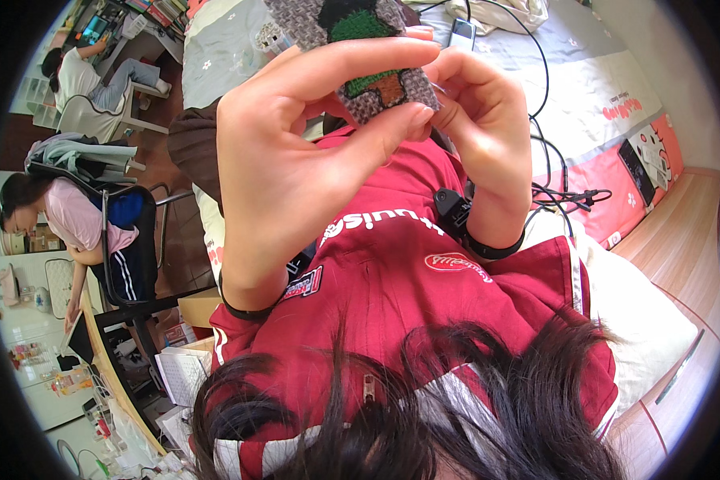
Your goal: The recorder is cross-stitching a small pattern on fabric using a needle and thread.
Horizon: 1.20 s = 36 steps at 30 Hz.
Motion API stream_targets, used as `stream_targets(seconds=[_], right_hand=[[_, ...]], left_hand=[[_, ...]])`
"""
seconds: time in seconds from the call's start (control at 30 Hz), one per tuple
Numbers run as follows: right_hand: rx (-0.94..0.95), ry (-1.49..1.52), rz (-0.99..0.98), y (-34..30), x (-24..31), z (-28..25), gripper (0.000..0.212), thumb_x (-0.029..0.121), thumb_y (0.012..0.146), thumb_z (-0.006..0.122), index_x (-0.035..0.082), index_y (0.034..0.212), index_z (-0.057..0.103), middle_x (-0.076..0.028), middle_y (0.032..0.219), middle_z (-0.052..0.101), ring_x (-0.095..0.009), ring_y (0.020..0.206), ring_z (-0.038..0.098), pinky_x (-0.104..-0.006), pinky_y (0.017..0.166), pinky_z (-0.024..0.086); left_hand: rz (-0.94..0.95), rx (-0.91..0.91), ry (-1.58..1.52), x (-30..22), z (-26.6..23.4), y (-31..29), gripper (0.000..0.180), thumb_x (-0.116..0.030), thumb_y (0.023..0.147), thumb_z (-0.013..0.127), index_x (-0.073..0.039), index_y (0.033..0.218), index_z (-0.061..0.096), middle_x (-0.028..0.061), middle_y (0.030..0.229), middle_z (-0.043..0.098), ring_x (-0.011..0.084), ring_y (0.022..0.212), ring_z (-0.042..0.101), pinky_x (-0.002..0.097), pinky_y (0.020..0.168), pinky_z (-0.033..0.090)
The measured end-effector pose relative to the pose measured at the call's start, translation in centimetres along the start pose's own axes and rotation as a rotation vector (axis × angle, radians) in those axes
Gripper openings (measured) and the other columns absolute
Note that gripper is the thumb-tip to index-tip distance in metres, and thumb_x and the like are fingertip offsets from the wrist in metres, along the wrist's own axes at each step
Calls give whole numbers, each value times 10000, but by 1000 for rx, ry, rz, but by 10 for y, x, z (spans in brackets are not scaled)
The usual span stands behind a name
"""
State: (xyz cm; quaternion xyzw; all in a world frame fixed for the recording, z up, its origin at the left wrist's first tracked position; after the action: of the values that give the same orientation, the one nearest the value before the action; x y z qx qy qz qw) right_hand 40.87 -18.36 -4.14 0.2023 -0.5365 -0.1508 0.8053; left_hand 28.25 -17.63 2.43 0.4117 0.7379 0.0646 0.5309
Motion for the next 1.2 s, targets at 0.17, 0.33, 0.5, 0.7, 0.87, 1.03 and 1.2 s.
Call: stream_targets(seconds=[0.17, 0.33, 0.5, 0.7, 0.87, 1.03, 1.2], right_hand=[[5, -16, 13, 0, 1, 2, 129, -126, 758, 466, -37, 832, 521, -53, 721, 566, -99, 607, 552, -198, 545, 457], [8, 29, 6, -1, 2, 3, 136, -129, 763, 451, -40, 846, 512, -54, 716, 562, -110, 603, 563, -203, 545, 459], [26, 60, 15, -1, 1, 3, 123, -120, 771, 455, -39, 844, 511, -50, 714, 560, -107, 606, 563, -201, 546, 458], [35, 84, 27, 0, 0, 1, 106, -107, 778, 465, -34, 839, 510, -46, 718, 560, -99, 602, 557, -195, 546, 454], [36, 89, 23, 0, 0, 1, 110, -109, 777, 462, -34, 841, 511, -48, 722, 560, -100, 605, 557, -195, 545, 452], [44, 77, 8, 0, 1, 3, 124, -116, 775, 451, -33, 846, 511, -50, 718, 556, -104, 605, 558, -199, 547, 452], [47, 90, 14, -1, 0, 2, 123, -112, 778, 451, -32, 849, 510, -46, 713, 552, -103, 606, 558, -199, 548, 451]], left_hand=[[-8, -5, -8, 1, -1, -1, 375, 116, 647, 632, 76, 1012, 553, 180, 1044, 563, 206, 996, 530, 282, 864, 411], [-7, 26, 19, 2, 1, 2, 375, 114, 647, 633, 73, 1011, 555, 176, 1048, 563, 195, 990, 532, 274, 859, 412], [-11, 12, -11, 0, 1, 1, 372, 114, 645, 634, 69, 1007, 559, 173, 1045, 566, 192, 987, 533, 271, 856, 413], [6, 5, 8, -2, 0, 1, 373, 118, 643, 632, 76, 1006, 557, 180, 1041, 566, 200, 988, 533, 276, 859, 412], [9, 8, 19, -3, 0, 1, 372, 117, 642, 633, 80, 1004, 556, 183, 1040, 565, 207, 991, 533, 281, 862, 409], [6, 20, 14, -2, 1, 2, 372, 115, 642, 635, 77, 1004, 557, 181, 1043, 564, 208, 995, 530, 285, 870, 404], [2, 29, -16, 0, 2, 2, 373, 114, 644, 633, 73, 1007, 557, 177, 1044, 564, 205, 998, 528, 287, 870, 405]])
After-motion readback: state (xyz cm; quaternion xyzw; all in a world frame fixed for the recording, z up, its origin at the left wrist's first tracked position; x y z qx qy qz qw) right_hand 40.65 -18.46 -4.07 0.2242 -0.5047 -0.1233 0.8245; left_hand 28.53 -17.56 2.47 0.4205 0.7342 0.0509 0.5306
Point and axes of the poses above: each hand's wrist, its own y-axis towards the middle knuckle, its own z-axis out of the palm, x = y × z, the point moved 4 cm from there along y, towards the middle knuckle
